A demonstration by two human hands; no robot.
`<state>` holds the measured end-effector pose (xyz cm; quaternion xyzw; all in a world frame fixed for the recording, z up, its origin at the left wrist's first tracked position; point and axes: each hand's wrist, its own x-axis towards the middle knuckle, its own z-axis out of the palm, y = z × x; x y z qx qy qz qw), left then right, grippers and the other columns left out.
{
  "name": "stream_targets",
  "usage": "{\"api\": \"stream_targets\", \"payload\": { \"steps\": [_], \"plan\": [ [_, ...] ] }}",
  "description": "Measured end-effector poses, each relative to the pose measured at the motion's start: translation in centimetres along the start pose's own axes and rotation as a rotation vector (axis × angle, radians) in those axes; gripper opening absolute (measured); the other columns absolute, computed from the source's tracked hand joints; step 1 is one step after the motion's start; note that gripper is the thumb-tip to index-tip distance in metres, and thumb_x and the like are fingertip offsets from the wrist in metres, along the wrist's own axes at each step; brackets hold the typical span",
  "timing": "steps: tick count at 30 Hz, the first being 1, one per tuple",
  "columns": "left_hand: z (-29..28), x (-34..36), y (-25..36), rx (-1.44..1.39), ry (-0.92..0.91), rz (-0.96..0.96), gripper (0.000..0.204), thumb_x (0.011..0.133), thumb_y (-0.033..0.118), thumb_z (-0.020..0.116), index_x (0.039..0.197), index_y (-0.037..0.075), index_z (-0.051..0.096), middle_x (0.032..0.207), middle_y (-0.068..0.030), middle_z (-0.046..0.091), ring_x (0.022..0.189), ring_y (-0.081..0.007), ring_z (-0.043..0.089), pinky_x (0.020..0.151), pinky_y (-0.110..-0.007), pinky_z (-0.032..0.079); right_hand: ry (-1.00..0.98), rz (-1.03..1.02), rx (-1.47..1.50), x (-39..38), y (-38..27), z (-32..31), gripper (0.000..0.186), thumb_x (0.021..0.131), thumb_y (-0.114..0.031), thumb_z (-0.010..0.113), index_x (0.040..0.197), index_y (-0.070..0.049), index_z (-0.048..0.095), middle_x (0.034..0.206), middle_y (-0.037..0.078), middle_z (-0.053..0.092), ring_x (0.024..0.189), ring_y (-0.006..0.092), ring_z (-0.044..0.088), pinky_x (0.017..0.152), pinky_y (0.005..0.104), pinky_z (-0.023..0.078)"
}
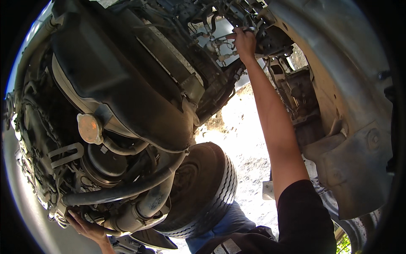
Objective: The person works on a white pickup truck with the hood open, using a wrench to tighten bolts on the engine. They walk to a tool rack to retrieve another wrench, return to the engine, and continue tightening bolts.
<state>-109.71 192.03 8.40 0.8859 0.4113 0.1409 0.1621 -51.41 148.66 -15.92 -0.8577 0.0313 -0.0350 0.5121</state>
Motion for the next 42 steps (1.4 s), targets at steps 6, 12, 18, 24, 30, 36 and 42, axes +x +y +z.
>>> {"api": "stream_targets", "payload": {
  "steps": [6,12,18,24,30,36,42],
  "plan": [
    [-0.4,-0.4,-1.2,-0.043,0.004,-0.017,0.044,0.103,0.009,0.035,0.146,0.003,0.041,0.148,-0.0291,0.035,0.130,-0.0406,0.048,0.106,-0.046,0.045,0.022,-0.089,-0.037,-0.8,-0.8,0.5,0.020,0.091,-0.021,0.057,0.090,-0.002,0.065,0.071,0.009,0.073,0.051,0.0112,0.054,0.052,0.0273,0.042],
    [-0.7,-0.5,-3.1,0.307,-0.025,0.318,0.046,0.103,0.013,0.036,0.147,0.002,0.039,0.149,-0.0301,0.034,0.132,-0.0414,0.046,0.106,-0.047,0.045,0.026,-0.092,-0.219,-1.8,-2.2,1.2,0.020,0.092,-0.023,0.059,0.096,-0.005,0.067,0.071,0.011,0.073,0.052,0.0203,0.060,0.057,0.0354,0.048],
    [-0.6,-0.9,-2.5,0.216,-0.039,0.373,0.046,0.105,0.019,0.037,0.149,0.007,0.037,0.151,-0.0282,0.031,0.133,-0.0407,0.044,0.104,-0.049,0.045,-0.290,-0.601,-0.820,-6.1,-4.8,5.2,0.028,0.092,-0.023,0.052,0.107,-0.005,0.069,0.085,0.022,0.069,0.085,0.0377,0.068,0.076,0.0497,0.054],
    [0.6,-1.2,-0.8,0.486,0.080,0.502,0.045,0.099,0.015,0.049,0.143,0.010,0.047,0.142,-0.0243,0.045,0.132,-0.0422,0.042,0.109,-0.052,0.032,-0.234,-0.632,-0.592,-7.0,-3.4,5.4,0.030,0.095,-0.021,0.048,0.111,-0.003,0.064,0.086,0.021,0.068,0.079,0.0404,0.067,0.068,0.0514,0.051],
    [0.2,-1.2,-0.7,0.477,0.128,0.524,0.046,0.099,0.021,0.049,0.142,0.007,0.048,0.141,-0.0255,0.046,0.132,-0.0428,0.042,0.111,-0.054,0.030,0.054,-0.399,-0.813,-1.5,-1.5,2.4,0.056,0.099,-0.046,0.047,0.066,-0.006,0.069,0.058,0.015,0.063,0.055,0.0381,0.064,0.053,0.0499,0.047],
    [0.8,0.1,1.8,-0.308,0.048,-0.255,0.046,0.106,0.030,0.043,0.136,-0.004,0.046,0.126,-0.0190,0.057,0.116,-0.0258,0.055,0.102,-0.038,0.044,-0.056,-0.237,-0.423,0.6,-2.0,-0.5,0.050,0.095,-0.043,0.053,0.077,-0.002,0.076,0.072,0.018,0.070,0.067,0.0333,0.066,0.067,0.0425,0.049],
    [1.0,0.3,4.6,-0.462,0.010,-0.276,0.045,0.106,0.033,0.040,0.132,-0.003,0.046,0.113,-0.0182,0.063,0.102,-0.0239,0.063,0.090,-0.036,0.051,-0.108,0.090,0.087,0.1,-1.8,-0.6,0.025,0.095,-0.022,0.056,0.102,0.001,0.061,0.083,0.012,0.074,0.074,0.0198,0.073,0.056,0.0277,0.053]
  ]
}}
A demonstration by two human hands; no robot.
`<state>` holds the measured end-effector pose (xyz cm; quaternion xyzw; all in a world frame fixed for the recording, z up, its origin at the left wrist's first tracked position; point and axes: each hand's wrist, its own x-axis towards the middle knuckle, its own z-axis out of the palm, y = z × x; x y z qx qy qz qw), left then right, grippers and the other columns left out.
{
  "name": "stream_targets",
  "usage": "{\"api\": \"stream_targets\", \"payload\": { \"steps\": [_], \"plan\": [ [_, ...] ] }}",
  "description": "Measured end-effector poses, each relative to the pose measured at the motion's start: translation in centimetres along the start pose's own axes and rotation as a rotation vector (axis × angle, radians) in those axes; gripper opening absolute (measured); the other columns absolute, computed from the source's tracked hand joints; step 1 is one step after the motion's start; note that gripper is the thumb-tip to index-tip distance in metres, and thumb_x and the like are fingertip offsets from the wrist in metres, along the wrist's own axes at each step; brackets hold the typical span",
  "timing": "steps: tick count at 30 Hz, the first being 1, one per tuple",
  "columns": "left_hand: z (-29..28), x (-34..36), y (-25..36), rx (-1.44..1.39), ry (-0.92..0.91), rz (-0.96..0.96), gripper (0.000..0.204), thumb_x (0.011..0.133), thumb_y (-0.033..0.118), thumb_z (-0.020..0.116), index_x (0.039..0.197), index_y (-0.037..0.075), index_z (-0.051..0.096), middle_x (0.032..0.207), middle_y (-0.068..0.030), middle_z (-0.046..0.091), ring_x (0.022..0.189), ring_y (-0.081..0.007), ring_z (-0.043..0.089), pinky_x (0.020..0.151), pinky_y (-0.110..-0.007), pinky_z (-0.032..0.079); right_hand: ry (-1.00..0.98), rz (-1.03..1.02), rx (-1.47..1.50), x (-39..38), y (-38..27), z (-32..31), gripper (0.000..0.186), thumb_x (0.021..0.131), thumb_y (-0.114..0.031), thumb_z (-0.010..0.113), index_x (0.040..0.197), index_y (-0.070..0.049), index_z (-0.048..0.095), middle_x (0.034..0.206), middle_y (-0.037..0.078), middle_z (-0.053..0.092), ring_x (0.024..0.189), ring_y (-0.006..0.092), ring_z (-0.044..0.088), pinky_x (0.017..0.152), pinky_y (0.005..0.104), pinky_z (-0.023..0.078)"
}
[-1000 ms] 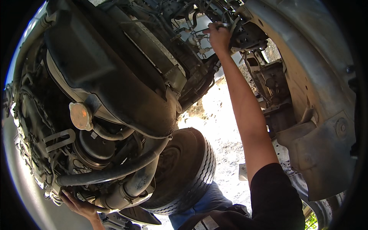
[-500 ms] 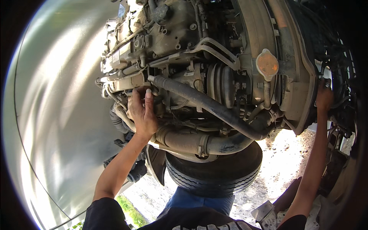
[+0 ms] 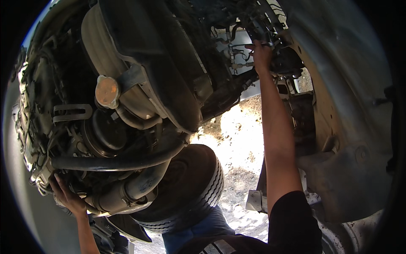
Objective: The person works on a white pickup truck with the hood open, using a wrench to tighten bolts on the engine. They walk to a tool rack to retrieve another wrench, return to the engine, and continue tightening bolts.
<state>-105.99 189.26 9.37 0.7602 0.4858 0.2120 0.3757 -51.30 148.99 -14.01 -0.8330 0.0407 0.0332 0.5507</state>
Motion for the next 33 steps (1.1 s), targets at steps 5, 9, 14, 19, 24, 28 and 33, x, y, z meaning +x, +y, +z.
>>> {"api": "stream_targets", "payload": {
  "steps": [5,9,14,19,24,28,33],
  "plan": [
    [0.3,-0.1,0.4,0.049,0.010,0.045,0.046,0.106,0.035,0.040,0.129,-0.004,0.047,0.109,-0.0185,0.065,0.099,-0.0239,0.064,0.088,-0.035,0.050,0.010,-0.067,-0.102,-0.9,-0.8,0.5,0.029,0.095,-0.025,0.056,0.108,0.001,0.062,0.079,0.013,0.073,0.072,0.0244,0.072,0.057,0.0322,0.054],
    [0.3,0.0,0.1,0.008,0.017,0.049,0.046,0.106,0.036,0.041,0.126,-0.005,0.048,0.110,-0.0184,0.064,0.098,-0.0237,0.064,0.087,-0.035,0.050,-0.093,-0.498,-0.860,-4.7,-1.9,5.2,0.029,0.092,-0.024,0.055,0.109,-0.002,0.064,0.073,0.020,0.068,0.073,0.0390,0.067,0.068,0.0499,0.052],
    [0.3,0.2,0.1,0.104,0.043,0.100,0.045,0.106,0.035,0.041,0.124,-0.005,0.050,0.109,-0.0177,0.064,0.097,-0.0231,0.063,0.087,-0.035,0.050,-0.190,-0.736,-0.956,-7.3,-2.4,8.4,0.028,0.089,-0.021,0.056,0.112,-0.005,0.061,0.076,0.020,0.066,0.076,0.0404,0.067,0.066,0.0508,0.053],
    [0.4,-0.2,0.5,0.095,0.046,0.040,0.045,0.105,0.036,0.042,0.124,-0.005,0.050,0.109,-0.0163,0.064,0.098,-0.0218,0.062,0.088,-0.035,0.049,0.118,-0.431,-0.789,-5.1,-3.0,5.4,0.042,0.095,-0.039,0.051,0.087,0.000,0.067,0.070,0.022,0.067,0.070,0.0418,0.067,0.064,0.0502,0.053],
    [0.1,-0.1,0.0,0.024,0.021,0.013,0.046,0.106,0.036,0.042,0.125,-0.005,0.050,0.110,-0.0164,0.063,0.099,-0.0219,0.061,0.089,-0.035,0.048,0.177,-0.343,-0.323,-1.5,-2.4,1.0,0.038,0.090,-0.029,0.053,0.074,0.001,0.068,0.070,0.017,0.071,0.064,0.0312,0.068,0.065,0.0407,0.052],
    [-0.9,0.3,-1.3,0.149,-0.001,0.074,0.048,0.106,0.035,0.040,0.130,-0.006,0.046,0.116,-0.0189,0.061,0.104,-0.0246,0.061,0.093,-0.036,0.048,0.063,-0.074,-0.075,0.5,-0.1,-0.2,0.028,0.090,-0.025,0.056,0.090,0.001,0.068,0.077,0.013,0.074,0.064,0.0206,0.068,0.058,0.0315,0.052],
    [-1.7,0.6,-2.2,0.250,-0.043,0.087,0.051,0.107,0.029,0.035,0.143,-0.008,0.036,0.132,-0.0244,0.052,0.116,-0.0316,0.059,0.101,-0.040,0.047,0.036,-0.090,-0.084,0.9,1.0,0.1,0.027,0.090,-0.022,0.055,0.092,0.002,0.066,0.072,0.011,0.073,0.061,0.0173,0.067,0.055,0.0308,0.052]
  ]
}}
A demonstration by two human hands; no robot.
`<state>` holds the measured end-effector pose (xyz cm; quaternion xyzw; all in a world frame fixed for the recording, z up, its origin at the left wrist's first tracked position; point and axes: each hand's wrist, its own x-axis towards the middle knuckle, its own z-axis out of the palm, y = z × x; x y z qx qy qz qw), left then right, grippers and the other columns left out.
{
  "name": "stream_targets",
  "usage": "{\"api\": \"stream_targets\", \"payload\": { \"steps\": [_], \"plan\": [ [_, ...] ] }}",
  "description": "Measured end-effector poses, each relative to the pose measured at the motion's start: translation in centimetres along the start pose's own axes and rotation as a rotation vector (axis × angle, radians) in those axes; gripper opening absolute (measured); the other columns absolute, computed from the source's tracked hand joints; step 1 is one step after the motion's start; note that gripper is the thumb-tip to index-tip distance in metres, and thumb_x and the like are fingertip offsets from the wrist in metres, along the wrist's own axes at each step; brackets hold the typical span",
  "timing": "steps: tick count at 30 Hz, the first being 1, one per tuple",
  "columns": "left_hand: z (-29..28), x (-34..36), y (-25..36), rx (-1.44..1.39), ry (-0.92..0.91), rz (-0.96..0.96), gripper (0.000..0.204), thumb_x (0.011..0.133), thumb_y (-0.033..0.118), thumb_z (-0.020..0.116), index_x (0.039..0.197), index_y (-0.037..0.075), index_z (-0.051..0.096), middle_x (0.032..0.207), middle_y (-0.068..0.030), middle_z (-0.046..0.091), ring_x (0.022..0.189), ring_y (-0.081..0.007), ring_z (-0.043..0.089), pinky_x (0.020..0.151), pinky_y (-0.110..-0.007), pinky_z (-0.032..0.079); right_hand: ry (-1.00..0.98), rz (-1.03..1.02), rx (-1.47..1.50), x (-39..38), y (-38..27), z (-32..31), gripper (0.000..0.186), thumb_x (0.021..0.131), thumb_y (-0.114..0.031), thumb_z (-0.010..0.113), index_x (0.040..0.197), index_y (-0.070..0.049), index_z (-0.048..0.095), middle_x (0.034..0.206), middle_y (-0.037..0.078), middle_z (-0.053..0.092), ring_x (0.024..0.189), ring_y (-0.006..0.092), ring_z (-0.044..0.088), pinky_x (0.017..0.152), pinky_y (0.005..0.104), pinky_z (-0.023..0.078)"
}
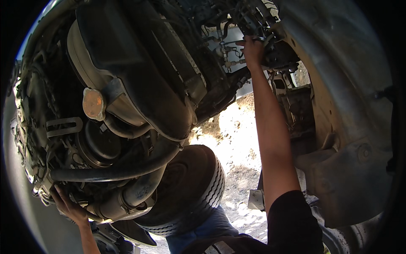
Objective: The person works on a white pickup truck with the hood open, using a wrench to tighten bolts on the engine. They walk to a tool rack to retrieve another wrench, return to the engine, and continue tightening bolts.
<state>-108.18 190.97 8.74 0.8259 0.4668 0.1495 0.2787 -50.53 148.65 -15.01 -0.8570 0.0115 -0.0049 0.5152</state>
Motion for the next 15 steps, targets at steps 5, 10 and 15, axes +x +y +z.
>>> {"api": "stream_targets", "payload": {
  "steps": [5,10,15],
  "plan": [
    [0.8,-0.3,1.2,-0.132,0.064,-0.019,0.046,0.106,0.032,0.038,0.133,-0.006,0.044,0.121,-0.0205,0.058,0.108,-0.0264,0.060,0.095,-0.037,0.048,-0.088,-0.140,-0.558,-2.6,-3.0,1.6,0.024,0.091,-0.024,0.058,0.100,-0.002,0.063,0.077,0.018,0.071,0.064,0.0317,0.068,0.060,0.0414,0.054],
    [1.1,-0.2,2.1,-0.087,0.047,0.015,0.046,0.106,0.034,0.041,0.128,-0.005,0.049,0.116,-0.0189,0.062,0.104,-0.0236,0.061,0.092,-0.036,0.048,-0.145,-0.627,-0.840,-6.8,-5.0,7.7,0.024,0.088,-0.020,0.059,0.105,-0.003,0.062,0.078,0.019,0.068,0.080,0.0378,0.067,0.070,0.0488,0.053],
    [0.9,-0.2,1.7,-0.220,0.068,-0.158,0.056,0.106,0.036,0.038,0.138,-0.010,0.041,0.133,-0.0255,0.054,0.115,-0.0308,0.060,0.098,-0.039,0.047,-0.203,-0.593,-0.779,-7.1,-4.7,6.1,0.030,0.085,-0.020,0.064,0.111,-0.005,0.060,0.082,0.018,0.067,0.080,0.0383,0.067,0.070,0.0492,0.053]
  ]
}}
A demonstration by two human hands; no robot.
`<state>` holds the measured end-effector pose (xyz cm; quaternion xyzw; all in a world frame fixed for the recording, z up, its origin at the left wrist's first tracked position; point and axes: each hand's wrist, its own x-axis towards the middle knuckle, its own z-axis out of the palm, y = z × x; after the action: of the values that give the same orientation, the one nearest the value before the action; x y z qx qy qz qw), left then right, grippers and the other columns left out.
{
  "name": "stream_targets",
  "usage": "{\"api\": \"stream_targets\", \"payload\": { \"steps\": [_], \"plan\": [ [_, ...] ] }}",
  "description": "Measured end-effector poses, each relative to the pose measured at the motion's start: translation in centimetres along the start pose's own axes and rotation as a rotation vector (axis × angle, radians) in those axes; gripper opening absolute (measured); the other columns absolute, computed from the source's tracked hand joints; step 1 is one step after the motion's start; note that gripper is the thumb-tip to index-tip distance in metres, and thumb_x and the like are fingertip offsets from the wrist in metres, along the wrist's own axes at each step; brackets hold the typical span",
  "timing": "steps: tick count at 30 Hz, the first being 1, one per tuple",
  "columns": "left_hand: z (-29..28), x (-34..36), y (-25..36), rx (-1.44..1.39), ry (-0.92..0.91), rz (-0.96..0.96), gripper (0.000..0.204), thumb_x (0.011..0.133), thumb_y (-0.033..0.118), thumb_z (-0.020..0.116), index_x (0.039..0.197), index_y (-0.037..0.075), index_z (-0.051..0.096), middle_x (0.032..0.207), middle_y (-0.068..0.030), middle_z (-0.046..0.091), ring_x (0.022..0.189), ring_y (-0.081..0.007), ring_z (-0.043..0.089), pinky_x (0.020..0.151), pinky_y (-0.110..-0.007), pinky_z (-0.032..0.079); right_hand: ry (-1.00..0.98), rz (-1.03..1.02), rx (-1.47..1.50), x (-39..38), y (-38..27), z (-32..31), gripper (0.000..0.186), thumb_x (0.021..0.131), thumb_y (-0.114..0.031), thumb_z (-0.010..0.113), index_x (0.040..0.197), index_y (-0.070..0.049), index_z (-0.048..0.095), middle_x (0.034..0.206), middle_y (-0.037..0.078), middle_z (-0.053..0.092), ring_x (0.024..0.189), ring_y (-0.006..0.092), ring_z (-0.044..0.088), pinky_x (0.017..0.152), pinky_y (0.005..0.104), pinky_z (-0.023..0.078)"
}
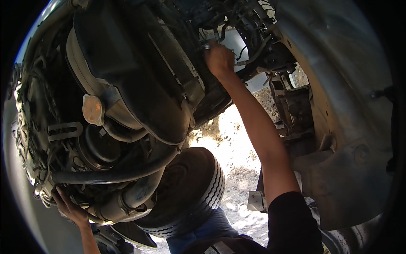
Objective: The person works on a white pickup truck with the hood open, using a wrench to tighten bolts on the engine. They walk to a tool rack to retrieve another wrench, return to the engine, and continue tightening bolts.
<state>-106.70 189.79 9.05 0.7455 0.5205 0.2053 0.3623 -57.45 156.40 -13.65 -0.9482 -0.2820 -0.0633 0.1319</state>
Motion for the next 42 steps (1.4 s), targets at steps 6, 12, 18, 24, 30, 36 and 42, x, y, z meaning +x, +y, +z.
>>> {"api": "stream_targets", "payload": {
  "steps": [6,12,18,24,30,36,42],
  "plan": [
    [-1.2,0.3,-1.1,0.185,-0.038,0.135,0.053,0.106,0.032,0.037,0.144,-0.005,0.038,0.139,-0.0267,0.047,0.116,-0.0314,0.059,0.100,-0.040,0.048,0.054,-0.012,0.065,-3.0,-1.0,-0.6,0.035,0.083,-0.021,0.068,0.114,-0.006,0.060,0.081,0.016,0.068,0.080,0.0377,0.067,0.070,0.0493,0.053],
    [-2.2,0.9,-3.6,0.200,-0.065,0.269,0.048,0.105,0.031,0.041,0.137,-0.005,0.042,0.127,-0.0227,0.055,0.115,-0.0288,0.058,0.098,-0.039,0.047,0.261,0.222,0.091,-1.8,-0.4,0.2,0.021,0.089,-0.022,0.063,0.102,-0.006,0.064,0.070,0.013,0.068,0.068,0.0361,0.067,0.065,0.0462,0.054],
    [-3.6,1.6,-5.0,0.296,-0.095,0.253,0.046,0.104,0.014,0.038,0.149,0.005,0.036,0.147,-0.0244,0.038,0.120,-0.0348,0.058,0.100,-0.043,0.050,0.376,0.312,0.465,0.8,6.8,-0.8,0.023,0.090,-0.023,0.060,0.092,-0.001,0.062,0.072,0.010,0.072,0.055,0.0214,0.066,0.053,0.0347,0.051],
    [-2.0,0.8,-2.6,-0.026,-0.119,0.085,0.050,0.106,0.029,0.038,0.145,-0.001,0.039,0.140,-0.0246,0.046,0.115,-0.0332,0.060,0.101,-0.042,0.048,0.263,0.603,1.058,0.9,9.8,-1.5,0.017,0.091,-0.019,0.061,0.095,-0.002,0.062,0.085,0.008,0.072,0.068,0.0175,0.071,0.057,0.0298,0.052],
    [-0.7,0.4,-0.7,0.264,-0.029,0.202,0.053,0.105,0.035,0.039,0.134,-0.010,0.044,0.123,-0.0244,0.059,0.113,-0.0283,0.060,0.097,-0.038,0.047,0.059,0.689,1.037,1.3,10.3,-2.8,0.018,0.091,-0.017,0.062,0.103,-0.005,0.061,0.095,0.005,0.069,0.089,0.0185,0.071,0.067,0.0327,0.053],
    [0.1,0.0,0.0,0.103,0.009,0.185,0.046,0.105,0.035,0.041,0.125,-0.006,0.050,0.114,-0.0196,0.063,0.101,-0.0245,0.063,0.089,-0.036,0.048,-0.086,0.622,1.531,2.0,12.1,-4.1,0.014,0.092,-0.023,0.061,0.095,-0.010,0.065,0.084,-0.001,0.065,0.090,0.0111,0.061,0.080,0.0377,0.053],
    [0.7,-0.3,1.2,0.090,0.009,0.126,0.046,0.105,0.035,0.041,0.123,-0.005,0.050,0.116,-0.0208,0.063,0.103,-0.0249,0.062,0.090,-0.036,0.048,-0.069,0.523,1.559,2.6,12.4,-2.0,0.015,0.094,-0.020,0.059,0.086,-0.007,0.061,0.067,0.000,0.050,0.073,0.0122,0.058,0.083,0.0379,0.056]
  ]
}}
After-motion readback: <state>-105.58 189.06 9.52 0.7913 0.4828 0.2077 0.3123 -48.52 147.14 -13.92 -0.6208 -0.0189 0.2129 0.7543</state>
